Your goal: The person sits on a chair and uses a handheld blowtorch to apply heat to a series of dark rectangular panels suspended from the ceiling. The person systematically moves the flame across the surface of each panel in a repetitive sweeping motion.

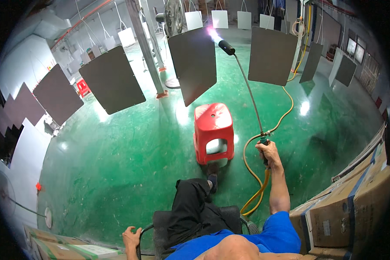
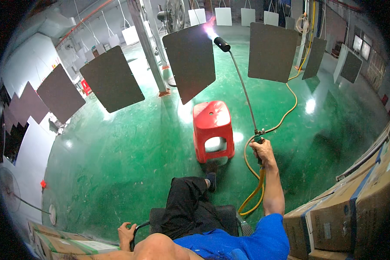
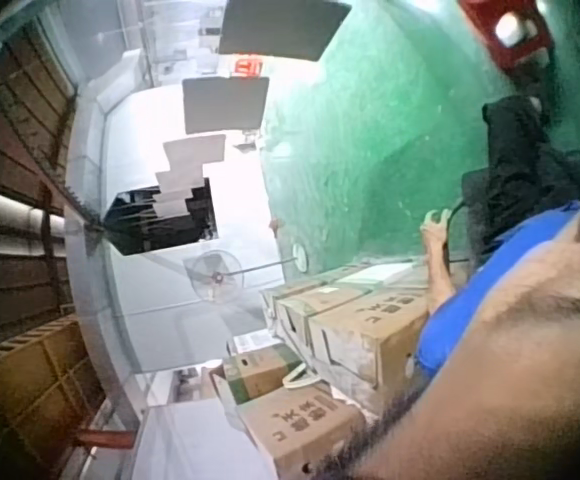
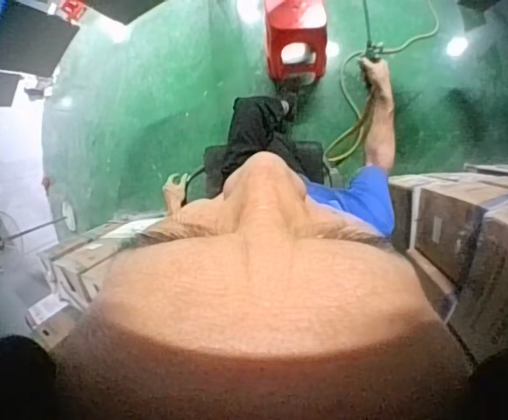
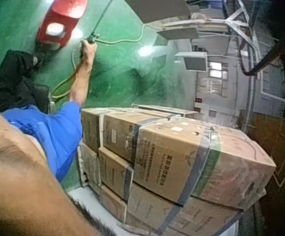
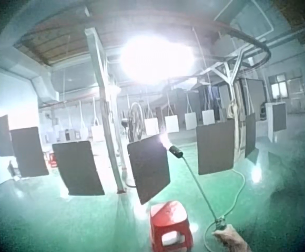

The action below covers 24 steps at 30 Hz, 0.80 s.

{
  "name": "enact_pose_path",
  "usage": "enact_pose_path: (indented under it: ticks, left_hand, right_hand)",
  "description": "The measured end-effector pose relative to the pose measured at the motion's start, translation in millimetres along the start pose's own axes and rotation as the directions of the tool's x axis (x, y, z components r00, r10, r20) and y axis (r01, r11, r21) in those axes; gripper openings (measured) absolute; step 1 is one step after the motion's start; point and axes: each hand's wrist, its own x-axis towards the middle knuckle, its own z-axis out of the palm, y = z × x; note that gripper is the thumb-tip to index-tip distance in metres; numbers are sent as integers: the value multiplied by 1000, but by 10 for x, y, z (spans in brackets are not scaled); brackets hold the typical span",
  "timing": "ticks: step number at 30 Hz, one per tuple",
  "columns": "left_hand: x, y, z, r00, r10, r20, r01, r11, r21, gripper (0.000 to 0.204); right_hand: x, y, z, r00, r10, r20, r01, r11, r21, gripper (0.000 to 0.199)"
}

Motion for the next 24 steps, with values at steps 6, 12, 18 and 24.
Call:
enact_pose_path:
  ticks: [6,12,18,24]
  left_hand:
    - [-10,-9,4,1000,10,1,-10,1000,7,51]
    - [-8,-18,8,1000,30,-3,-30,999,-26,51]
    - [-6,-1,-6,1000,24,-12,-24,1000,-8,51]
    - [-1,37,-34,1000,20,3,-20,1000,-18,50]
  right_hand:
    - [-200,24,99,1000,-7,30,9,998,-63,14]
    - [-454,0,215,988,7,156,4,998,-66,19]
    - [-664,188,303,983,47,178,-28,994,-110,18]
    - [-791,424,323,974,137,180,-107,980,-166,19]
